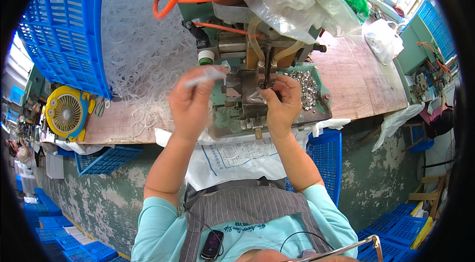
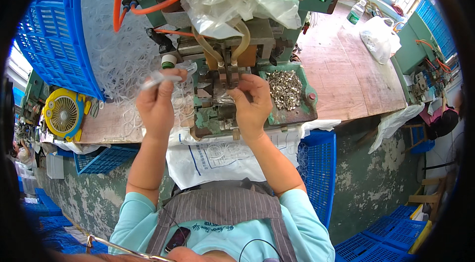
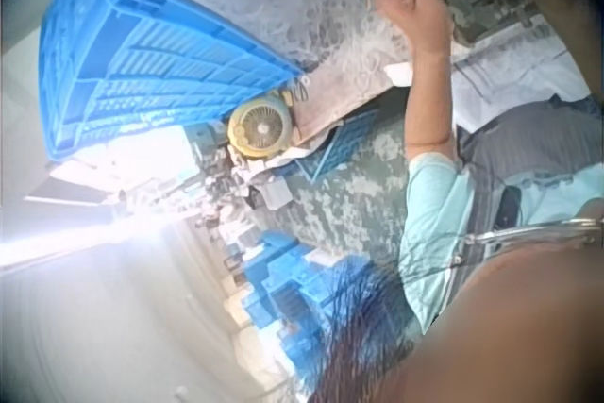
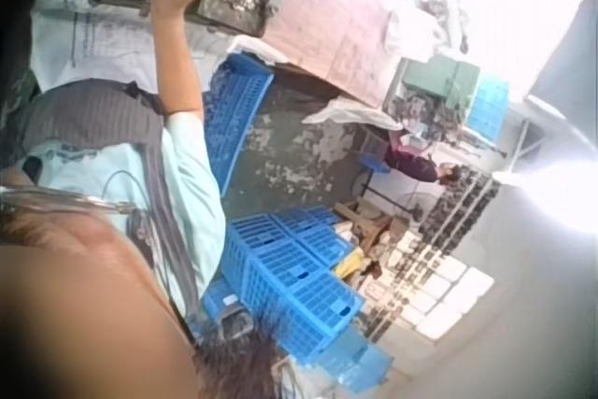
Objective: The person repeatedly picks small transparent plastic rings and metal pins, inserts the pins into the rings using a press machine, and places the assembled units into a blue crate. The process is repeated continuously.
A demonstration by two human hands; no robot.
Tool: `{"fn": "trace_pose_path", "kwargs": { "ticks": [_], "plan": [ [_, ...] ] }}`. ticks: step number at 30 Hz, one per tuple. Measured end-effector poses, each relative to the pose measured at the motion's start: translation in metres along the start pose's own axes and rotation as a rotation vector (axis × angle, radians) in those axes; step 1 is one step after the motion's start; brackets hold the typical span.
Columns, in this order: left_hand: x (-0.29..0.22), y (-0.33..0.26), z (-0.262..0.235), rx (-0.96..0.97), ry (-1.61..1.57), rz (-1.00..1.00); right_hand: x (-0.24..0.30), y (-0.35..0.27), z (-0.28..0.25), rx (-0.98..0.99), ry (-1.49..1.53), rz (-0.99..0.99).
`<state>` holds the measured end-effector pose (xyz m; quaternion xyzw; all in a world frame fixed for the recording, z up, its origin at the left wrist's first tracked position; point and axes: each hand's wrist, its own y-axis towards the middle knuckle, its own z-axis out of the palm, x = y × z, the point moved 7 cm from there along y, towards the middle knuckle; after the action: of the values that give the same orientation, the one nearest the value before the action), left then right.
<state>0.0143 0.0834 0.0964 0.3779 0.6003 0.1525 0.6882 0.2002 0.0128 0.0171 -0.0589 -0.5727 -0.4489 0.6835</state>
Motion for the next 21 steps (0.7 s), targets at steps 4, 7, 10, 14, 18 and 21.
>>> {"fn": "trace_pose_path", "kwargs": {
  "ticks": [4,7,10,14,18,21],
  "plan": [
    [-0.025,-0.037,0.035,0.315,0.248,0.416,0.003,0.004,-0.008,0.058,-0.232,-0.033],
    [-0.017,-0.060,0.060,0.533,0.194,0.436,0.013,0.026,-0.044,0.039,-0.747,-0.344],
    [-0.008,-0.066,0.063,0.592,0.192,0.448,0.001,0.055,-0.102,-0.151,-1.193,-0.405],
    [-0.004,-0.068,0.061,0.585,0.181,0.443,-0.035,0.062,-0.162,0.092,-1.071,0.117],
    [-0.005,-0.068,0.063,0.582,0.188,0.440,-0.037,0.038,-0.159,0.257,-1.499,0.018],
    [-0.006,-0.067,0.064,0.589,0.189,0.435,-0.043,0.043,-0.146,0.237,-1.344,-0.092]
  ]
}}
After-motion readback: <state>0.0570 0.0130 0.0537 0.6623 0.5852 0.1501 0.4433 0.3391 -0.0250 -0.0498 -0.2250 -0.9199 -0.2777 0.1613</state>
